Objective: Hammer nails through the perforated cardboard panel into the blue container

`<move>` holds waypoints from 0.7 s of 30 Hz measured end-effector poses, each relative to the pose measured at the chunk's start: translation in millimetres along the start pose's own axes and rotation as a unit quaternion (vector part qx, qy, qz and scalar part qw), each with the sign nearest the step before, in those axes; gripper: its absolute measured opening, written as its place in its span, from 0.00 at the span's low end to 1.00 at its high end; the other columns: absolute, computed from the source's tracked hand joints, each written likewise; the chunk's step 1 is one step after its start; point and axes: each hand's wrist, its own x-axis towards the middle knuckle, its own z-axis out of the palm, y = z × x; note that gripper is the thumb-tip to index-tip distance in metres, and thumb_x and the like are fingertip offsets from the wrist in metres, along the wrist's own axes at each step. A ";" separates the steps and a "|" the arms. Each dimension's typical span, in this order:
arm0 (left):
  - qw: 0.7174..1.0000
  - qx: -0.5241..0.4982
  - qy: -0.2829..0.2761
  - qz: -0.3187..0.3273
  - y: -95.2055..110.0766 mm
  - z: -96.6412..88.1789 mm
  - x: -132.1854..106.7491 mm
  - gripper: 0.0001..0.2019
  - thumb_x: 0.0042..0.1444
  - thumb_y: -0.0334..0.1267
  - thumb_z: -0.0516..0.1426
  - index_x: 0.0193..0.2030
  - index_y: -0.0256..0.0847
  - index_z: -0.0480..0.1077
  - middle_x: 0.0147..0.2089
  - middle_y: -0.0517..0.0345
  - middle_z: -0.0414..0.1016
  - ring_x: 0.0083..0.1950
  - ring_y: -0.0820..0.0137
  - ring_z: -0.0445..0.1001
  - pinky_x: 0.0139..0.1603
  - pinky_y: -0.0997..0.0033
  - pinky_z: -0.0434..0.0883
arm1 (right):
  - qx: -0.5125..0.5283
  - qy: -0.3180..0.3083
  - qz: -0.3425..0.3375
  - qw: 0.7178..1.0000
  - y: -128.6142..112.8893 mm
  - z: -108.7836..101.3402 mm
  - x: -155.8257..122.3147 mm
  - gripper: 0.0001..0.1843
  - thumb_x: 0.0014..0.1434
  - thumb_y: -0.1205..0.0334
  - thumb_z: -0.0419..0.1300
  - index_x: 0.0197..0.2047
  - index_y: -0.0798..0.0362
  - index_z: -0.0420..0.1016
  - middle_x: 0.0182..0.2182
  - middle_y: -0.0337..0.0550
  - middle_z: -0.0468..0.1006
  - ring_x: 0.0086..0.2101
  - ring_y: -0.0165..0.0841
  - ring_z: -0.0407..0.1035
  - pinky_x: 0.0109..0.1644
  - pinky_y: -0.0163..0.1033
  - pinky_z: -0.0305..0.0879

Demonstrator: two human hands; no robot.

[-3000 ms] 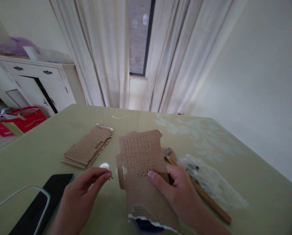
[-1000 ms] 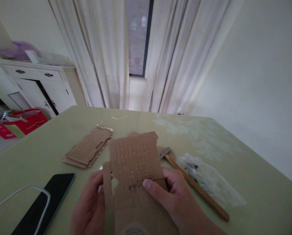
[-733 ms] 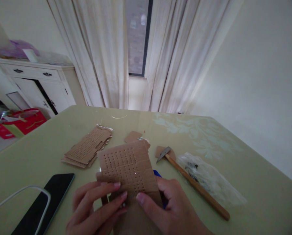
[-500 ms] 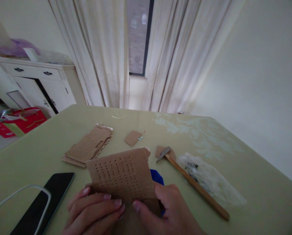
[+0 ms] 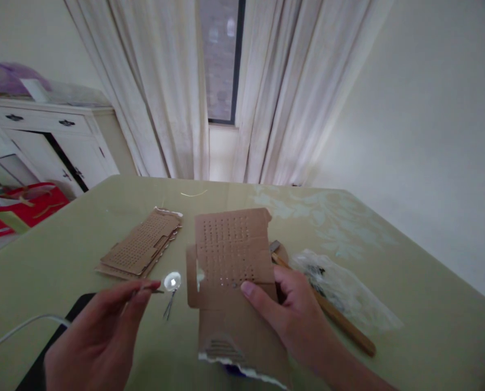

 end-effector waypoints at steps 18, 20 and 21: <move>0.914 0.259 -0.305 -0.065 9.8 16.1 30.5 0.29 0.63 0.56 0.48 0.59 0.39 0.75 0.49 0.44 0.88 0.52 0.51 0.86 0.54 0.54 0.76 | 0.042 -0.001 0.010 0.999 -1.5 -8.6 2.1 0.24 0.66 0.39 0.70 0.45 0.54 0.85 0.37 0.46 0.84 0.34 0.37 0.74 0.34 0.37 0.69; 0.917 0.248 -0.308 -0.058 7.3 19.6 28.7 0.29 0.61 0.54 0.50 0.60 0.39 0.74 0.48 0.44 0.87 0.50 0.52 0.86 0.53 0.55 0.77 | 0.061 -0.011 0.017 0.998 -0.5 -8.1 1.4 0.26 0.65 0.37 0.70 0.45 0.54 0.85 0.38 0.46 0.84 0.35 0.38 0.75 0.35 0.38 0.69; 0.919 0.243 -0.306 -0.052 6.0 22.0 27.6 0.28 0.61 0.52 0.50 0.60 0.38 0.74 0.47 0.45 0.87 0.50 0.53 0.86 0.52 0.55 0.77 | 0.071 -0.015 0.021 0.997 0.0 -7.8 0.9 0.27 0.65 0.36 0.70 0.46 0.54 0.85 0.38 0.46 0.84 0.35 0.38 0.75 0.36 0.39 0.69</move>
